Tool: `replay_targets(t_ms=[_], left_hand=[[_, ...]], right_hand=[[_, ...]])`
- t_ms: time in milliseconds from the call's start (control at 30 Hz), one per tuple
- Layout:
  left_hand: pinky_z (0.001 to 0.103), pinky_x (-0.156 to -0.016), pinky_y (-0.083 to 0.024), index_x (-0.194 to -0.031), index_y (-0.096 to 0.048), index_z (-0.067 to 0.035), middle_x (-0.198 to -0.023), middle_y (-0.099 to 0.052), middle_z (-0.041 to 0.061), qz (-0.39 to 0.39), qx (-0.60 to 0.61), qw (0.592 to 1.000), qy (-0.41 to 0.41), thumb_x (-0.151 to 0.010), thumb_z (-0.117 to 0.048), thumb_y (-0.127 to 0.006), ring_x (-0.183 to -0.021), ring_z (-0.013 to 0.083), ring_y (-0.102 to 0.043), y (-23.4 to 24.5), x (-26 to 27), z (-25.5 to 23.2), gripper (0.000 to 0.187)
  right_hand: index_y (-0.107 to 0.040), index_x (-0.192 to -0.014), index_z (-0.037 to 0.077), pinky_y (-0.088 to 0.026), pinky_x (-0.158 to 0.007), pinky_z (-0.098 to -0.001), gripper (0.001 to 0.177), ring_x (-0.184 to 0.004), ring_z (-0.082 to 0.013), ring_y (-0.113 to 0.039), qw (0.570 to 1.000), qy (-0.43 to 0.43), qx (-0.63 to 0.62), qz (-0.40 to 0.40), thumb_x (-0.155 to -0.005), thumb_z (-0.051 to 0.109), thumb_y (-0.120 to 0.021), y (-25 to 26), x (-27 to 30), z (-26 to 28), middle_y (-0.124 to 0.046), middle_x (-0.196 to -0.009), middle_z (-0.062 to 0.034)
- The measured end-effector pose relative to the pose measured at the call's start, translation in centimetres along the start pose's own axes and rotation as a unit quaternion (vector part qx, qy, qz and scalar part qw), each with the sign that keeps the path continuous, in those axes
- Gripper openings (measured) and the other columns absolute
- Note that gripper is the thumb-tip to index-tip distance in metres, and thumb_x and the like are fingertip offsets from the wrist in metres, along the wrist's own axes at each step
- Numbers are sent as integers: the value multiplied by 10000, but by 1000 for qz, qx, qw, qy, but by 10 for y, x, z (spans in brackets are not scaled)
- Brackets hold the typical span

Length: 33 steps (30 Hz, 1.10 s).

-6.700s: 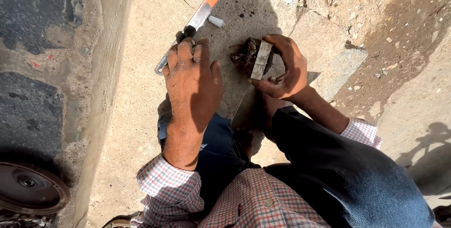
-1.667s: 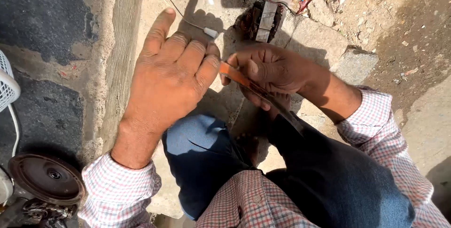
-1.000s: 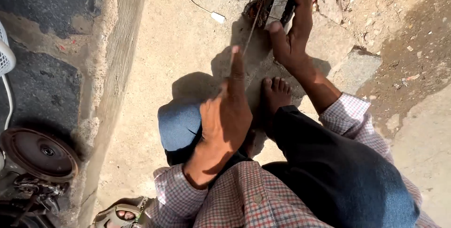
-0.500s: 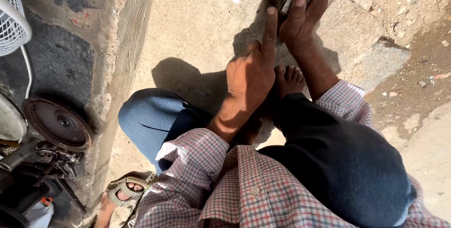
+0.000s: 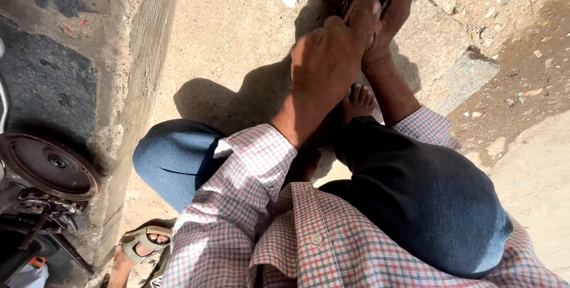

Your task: Cutting and removing old copper windings from a fan motor stator.

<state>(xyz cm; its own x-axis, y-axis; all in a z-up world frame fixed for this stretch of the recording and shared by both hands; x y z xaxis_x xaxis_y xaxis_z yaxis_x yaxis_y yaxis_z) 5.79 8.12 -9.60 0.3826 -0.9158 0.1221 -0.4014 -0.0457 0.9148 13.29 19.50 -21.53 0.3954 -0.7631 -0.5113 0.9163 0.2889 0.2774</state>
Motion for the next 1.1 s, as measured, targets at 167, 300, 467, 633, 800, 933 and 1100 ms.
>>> replay_targets(t_ms=[167, 300, 467, 633, 800, 933, 1100], left_hand=[[321, -370, -402, -1649, -15, -126, -681, -568, 86, 66, 8, 997, 35, -1058, -236, -561, -474, 123, -480, 7, 28, -11, 812], [399, -460, -420, -1645, 106, -101, -727, -527, 186, -78, -44, 989, 120, -1158, -205, -364, -516, 229, -483, -236, 115, 4, 685], [264, -379, -370, -1685, -29, -94, -728, -604, 33, 100, 19, 994, 32, -1130, -233, -510, -482, 71, -483, 20, 21, -10, 748], [235, -395, -342, -1678, -12, -124, -582, -484, 13, -142, 404, 904, -26, -1015, -670, -470, -459, 80, -352, -35, 16, -9, 973], [214, -431, -366, -1685, -139, -85, -599, -506, -37, 51, 63, 997, -7, -1137, -397, -477, -503, 20, -342, 35, 70, -6, 715], [254, -325, -349, -1653, -153, -61, -613, -429, -96, -162, -540, 824, 53, -1206, -464, -369, -483, 17, -397, 36, 18, -12, 638], [258, -383, -331, -1627, -359, -109, -591, -430, -31, 43, -81, 995, -40, -1093, -101, -553, -454, 54, -355, 35, 35, -1, 569]], right_hand=[[-548, -1427, 65, -491, -1067, -403, 582, -1225, -227, -597, 997, -79, -7, -5, -1076, 510, -416, -1, -12, 1, -595, -1342, -114], [-521, -1419, 37, -488, -1077, -409, 614, -1296, -279, -590, 999, -45, -17, 7, -1084, 530, -372, -1, -1, 4, -574, -1369, -140], [-558, -1289, -21, -480, -1061, -471, 537, -1193, -323, -586, 996, -76, 48, -29, -1114, 480, -472, -6, -15, 13, -601, -1246, -192], [-542, -1378, -11, -459, -1102, -419, 661, -1298, -283, -555, 998, -62, -31, 11, -1071, 553, -384, -12, -2, 9, -569, -1339, -146], [-558, -1371, 12, -439, -1122, -431, 658, -1288, -289, -560, 997, -81, -5, -11, -1069, 565, -370, -12, -10, 0, -578, -1338, -165], [-473, -1404, -22, -435, -1120, -444, 683, -1331, -325, -522, 999, -28, -41, 13, -1065, 563, -377, -12, -3, 0, -519, -1376, -205], [-535, -1336, -12, -458, -1102, -467, 667, -1254, -330, -576, 999, -37, 11, 14, -1059, 570, -363, -3, -17, 4, -576, -1292, -204]])
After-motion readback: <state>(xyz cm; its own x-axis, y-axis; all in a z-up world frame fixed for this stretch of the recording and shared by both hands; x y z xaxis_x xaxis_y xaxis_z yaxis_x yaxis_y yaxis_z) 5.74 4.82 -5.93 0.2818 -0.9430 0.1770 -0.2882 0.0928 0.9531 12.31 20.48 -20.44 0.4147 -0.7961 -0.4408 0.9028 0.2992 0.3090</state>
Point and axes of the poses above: each hand's wrist, its own x-axis away from the middle knuckle, its own y-axis out of the back of the hand, z = x × y, the point moved 1 cm from there along -x, towards the middle knuckle
